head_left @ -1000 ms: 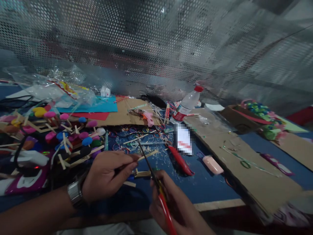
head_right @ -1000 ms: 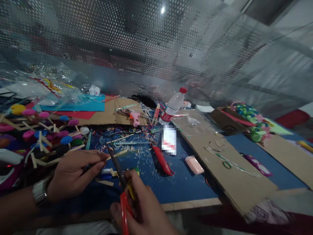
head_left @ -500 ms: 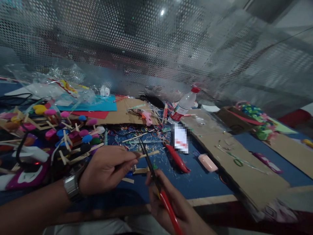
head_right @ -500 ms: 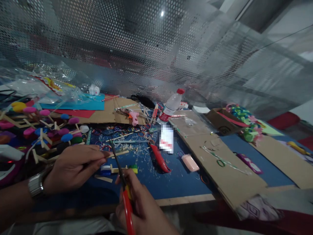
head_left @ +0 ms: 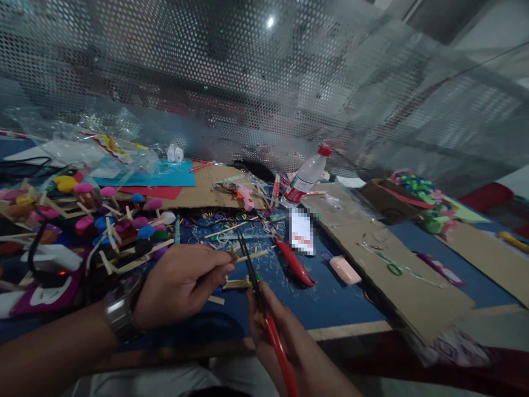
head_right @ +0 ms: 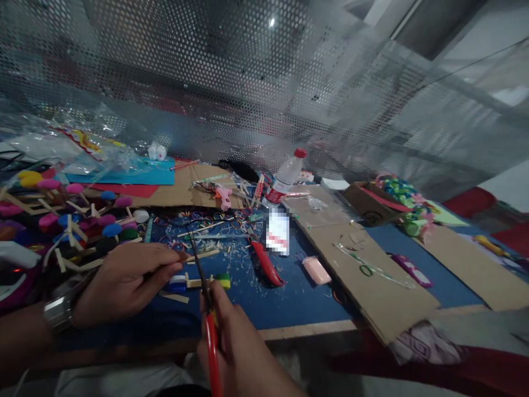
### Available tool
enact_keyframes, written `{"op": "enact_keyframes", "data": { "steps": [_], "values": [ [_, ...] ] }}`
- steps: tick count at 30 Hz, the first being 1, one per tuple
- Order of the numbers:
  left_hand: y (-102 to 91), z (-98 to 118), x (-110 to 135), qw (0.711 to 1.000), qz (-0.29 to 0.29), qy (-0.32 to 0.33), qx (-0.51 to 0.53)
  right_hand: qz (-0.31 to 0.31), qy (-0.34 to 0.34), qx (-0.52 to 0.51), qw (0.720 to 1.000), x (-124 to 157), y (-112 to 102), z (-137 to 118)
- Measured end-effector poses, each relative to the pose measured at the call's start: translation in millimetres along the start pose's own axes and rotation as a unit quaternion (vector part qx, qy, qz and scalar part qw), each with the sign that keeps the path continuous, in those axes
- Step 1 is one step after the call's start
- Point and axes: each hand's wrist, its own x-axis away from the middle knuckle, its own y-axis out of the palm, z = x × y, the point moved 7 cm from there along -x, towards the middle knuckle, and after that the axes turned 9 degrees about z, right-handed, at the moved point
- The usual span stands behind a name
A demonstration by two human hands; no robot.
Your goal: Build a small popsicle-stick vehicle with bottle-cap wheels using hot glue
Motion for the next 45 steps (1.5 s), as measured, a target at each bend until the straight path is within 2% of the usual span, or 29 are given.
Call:
{"op": "enact_keyframes", "data": {
  "steps": [4,9,12,15,18,22,24,28,35,38,42,45],
  "values": [
    [-0.7,14.1,-2.4,0.992,0.004,0.087,-0.092,-0.022,-0.011,-0.010,1.000,28.4,-9.2,-32.9],
    [1.3,26.8,-2.2,0.984,-0.014,0.157,-0.088,-0.051,-0.019,-0.011,0.998,45.3,-8.8,-67.2],
    [1.7,32.2,-1.5,0.979,-0.012,0.182,-0.092,-0.075,-0.008,-0.022,0.997,41.9,-1.3,-70.8],
    [3.2,34.4,-1.4,0.978,-0.011,0.186,-0.093,-0.051,-0.025,-0.022,0.998,37.9,-2.2,-68.2],
    [5.6,34.1,-2.0,0.981,-0.015,0.176,-0.085,-0.032,-0.070,0.000,0.997,36.6,-5.6,-65.1],
    [6.3,32.2,-2.7,0.986,-0.018,0.143,-0.079,-0.031,-0.087,0.004,0.996,34.5,-5.2,-59.7],
    [5.5,30.3,-3.3,0.992,-0.024,0.107,-0.068,-0.035,-0.081,-0.001,0.996,33.9,-3.3,-58.6],
    [8.4,25.7,-3.4,0.997,-0.070,0.025,-0.031,-0.042,-0.059,-0.019,0.997,35.5,-1.3,-61.2],
    [10.2,25.4,0.9,0.990,-0.139,-0.038,0.001,-0.073,0.014,-0.097,0.993,40.5,5.3,-57.6],
    [8.6,28.1,0.5,0.984,-0.163,-0.070,0.022,-0.076,0.004,-0.103,0.992,42.6,7.8,-54.3],
    [6.0,36.3,-5.6,0.983,-0.167,-0.071,0.034,-0.062,-0.042,-0.113,0.991,44.6,5.2,-55.7],
    [4.6,40.9,-9.3,0.984,-0.159,-0.070,0.038,-0.078,-0.049,-0.119,0.989,47.4,6.6,-58.8]
  ]
}}
